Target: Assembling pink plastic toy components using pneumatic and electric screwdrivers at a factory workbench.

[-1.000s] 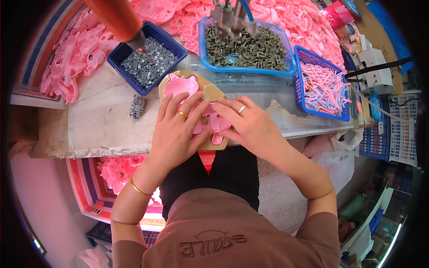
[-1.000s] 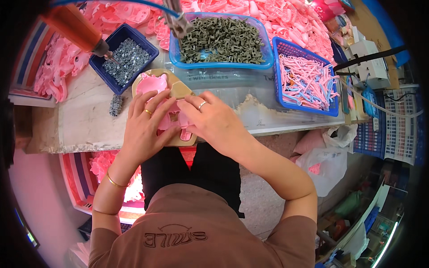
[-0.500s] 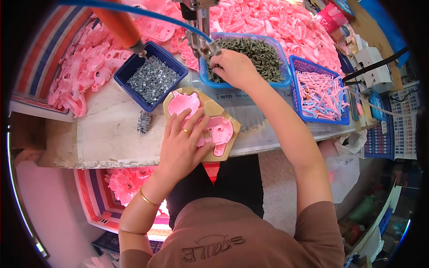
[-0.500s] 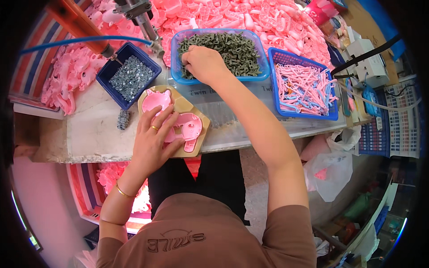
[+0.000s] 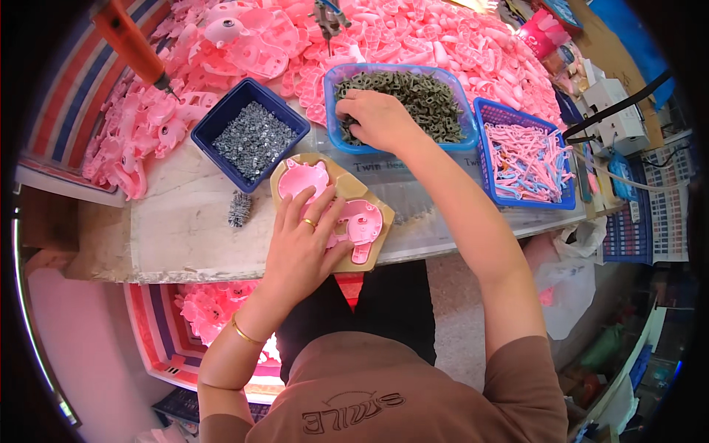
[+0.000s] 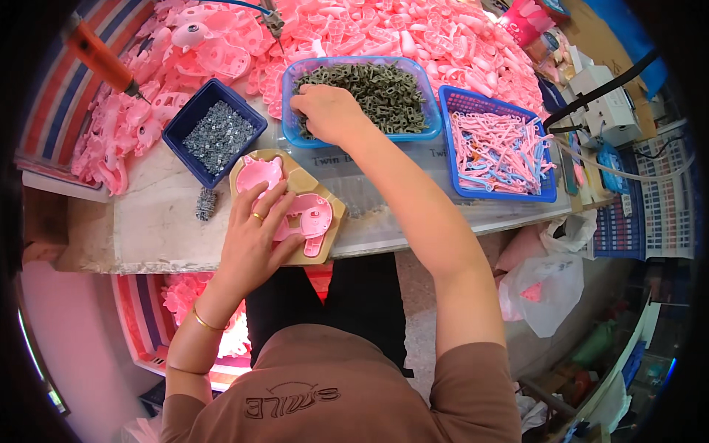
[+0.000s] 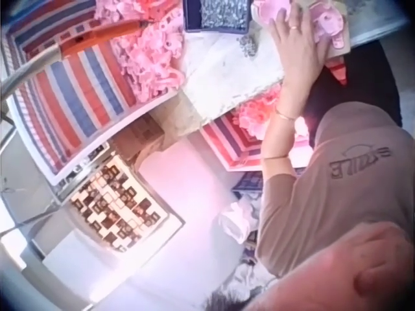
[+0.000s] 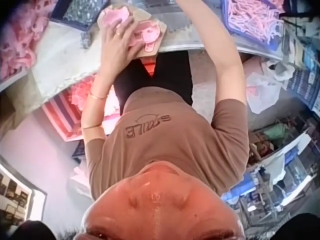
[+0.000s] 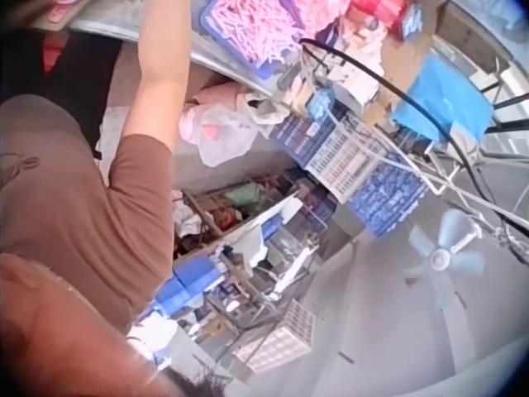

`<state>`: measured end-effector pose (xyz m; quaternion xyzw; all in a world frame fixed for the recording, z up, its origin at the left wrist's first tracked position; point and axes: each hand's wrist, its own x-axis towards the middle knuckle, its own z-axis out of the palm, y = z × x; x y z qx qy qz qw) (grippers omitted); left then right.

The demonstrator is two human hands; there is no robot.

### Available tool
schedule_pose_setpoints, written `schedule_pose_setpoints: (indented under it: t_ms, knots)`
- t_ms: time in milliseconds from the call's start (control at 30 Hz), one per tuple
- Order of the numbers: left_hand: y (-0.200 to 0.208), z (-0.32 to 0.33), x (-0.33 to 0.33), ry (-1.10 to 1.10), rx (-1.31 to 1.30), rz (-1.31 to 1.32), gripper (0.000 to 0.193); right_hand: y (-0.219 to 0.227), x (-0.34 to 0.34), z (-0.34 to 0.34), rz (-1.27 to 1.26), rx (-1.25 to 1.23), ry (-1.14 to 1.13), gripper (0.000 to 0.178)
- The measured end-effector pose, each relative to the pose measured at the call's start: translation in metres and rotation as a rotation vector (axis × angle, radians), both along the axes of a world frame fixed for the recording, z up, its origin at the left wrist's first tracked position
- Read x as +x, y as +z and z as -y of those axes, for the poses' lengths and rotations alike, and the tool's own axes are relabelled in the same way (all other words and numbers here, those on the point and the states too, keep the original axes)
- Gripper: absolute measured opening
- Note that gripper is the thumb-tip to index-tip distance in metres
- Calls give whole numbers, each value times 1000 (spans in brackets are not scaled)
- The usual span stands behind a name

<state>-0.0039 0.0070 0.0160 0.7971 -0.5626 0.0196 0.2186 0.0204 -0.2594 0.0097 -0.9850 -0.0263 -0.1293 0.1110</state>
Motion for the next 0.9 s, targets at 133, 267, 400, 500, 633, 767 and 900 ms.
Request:
schedule_pose_setpoints:
  t_ms: [133,267,400,500,633,767,900]
  knots:
    - [-1,-1,-2,6,6,-3,61,1,0,5,-29,-6,23,14]
    - [0,1,-1,-4,17,8,60,0,-15,28,51,469,-136,17]
    - [6,1,3,-18,13,37,58,12,-42,44,-89,1040,-279,22]
    - [6,5,7,-6,-8,17,53,19,-60,37,-106,1254,-321,20]
    - [10,18,6,12,-136,53,44,31,-87,14,-89,1475,-274,18]
    - [13,35,-1,31,-355,-170,41,25,-117,-10,-40,1280,-112,14]
    - [14,42,-6,35,-441,-218,39,19,-136,-27,63,1222,-5,18]
